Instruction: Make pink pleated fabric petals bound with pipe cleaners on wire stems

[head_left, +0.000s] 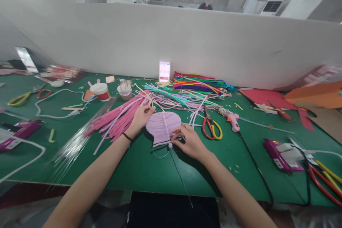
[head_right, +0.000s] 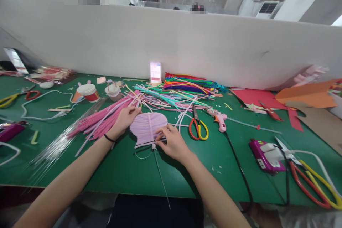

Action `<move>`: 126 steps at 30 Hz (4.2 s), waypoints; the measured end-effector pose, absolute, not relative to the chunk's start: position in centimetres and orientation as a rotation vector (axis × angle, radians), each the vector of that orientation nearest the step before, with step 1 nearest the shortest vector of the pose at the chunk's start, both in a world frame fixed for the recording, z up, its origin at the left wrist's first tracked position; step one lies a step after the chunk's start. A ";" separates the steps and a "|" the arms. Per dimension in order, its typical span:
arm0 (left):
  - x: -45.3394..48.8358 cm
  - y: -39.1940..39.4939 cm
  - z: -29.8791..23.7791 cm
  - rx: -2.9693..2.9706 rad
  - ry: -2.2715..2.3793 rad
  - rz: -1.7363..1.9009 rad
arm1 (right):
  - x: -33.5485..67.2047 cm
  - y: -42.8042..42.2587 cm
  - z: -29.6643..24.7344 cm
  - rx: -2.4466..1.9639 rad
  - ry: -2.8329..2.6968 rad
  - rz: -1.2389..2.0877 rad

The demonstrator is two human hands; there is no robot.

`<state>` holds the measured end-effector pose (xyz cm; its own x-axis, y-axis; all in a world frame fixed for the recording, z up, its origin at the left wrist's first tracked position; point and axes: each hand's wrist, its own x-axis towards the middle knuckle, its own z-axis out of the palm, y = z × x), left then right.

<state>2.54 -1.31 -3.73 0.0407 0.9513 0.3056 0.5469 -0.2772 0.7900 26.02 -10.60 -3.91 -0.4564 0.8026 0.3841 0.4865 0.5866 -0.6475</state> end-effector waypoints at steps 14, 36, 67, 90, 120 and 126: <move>2.6 -1.4 -3.7 1.871 1.506 1.157 | 26.0 -10.9 -3.9 -1.032 -2.183 0.419; 2.5 -1.4 -3.5 1.859 1.503 1.145 | 26.7 -9.7 -3.9 -1.214 -1.902 0.214; 4.0 -2.6 -4.3 2.679 1.107 0.709 | 27.8 -8.6 -4.0 -1.384 -1.664 0.251; 1.3 -1.1 -4.4 2.525 1.806 0.999 | 27.0 -9.4 -4.1 -1.217 -1.832 0.371; 2.1 -1.9 -2.3 2.190 1.291 0.731 | 26.3 -9.2 -5.0 -1.193 -2.061 0.633; 2.2 -1.9 -2.1 2.173 1.310 0.802 | 26.0 -9.5 -4.5 -1.186 -1.899 0.836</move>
<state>2.19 -1.89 -2.11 0.3715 0.8978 0.2363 0.6190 -0.4293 0.6577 26.00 -9.48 -4.51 -0.3041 0.9214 0.2420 0.4436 0.3617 -0.8200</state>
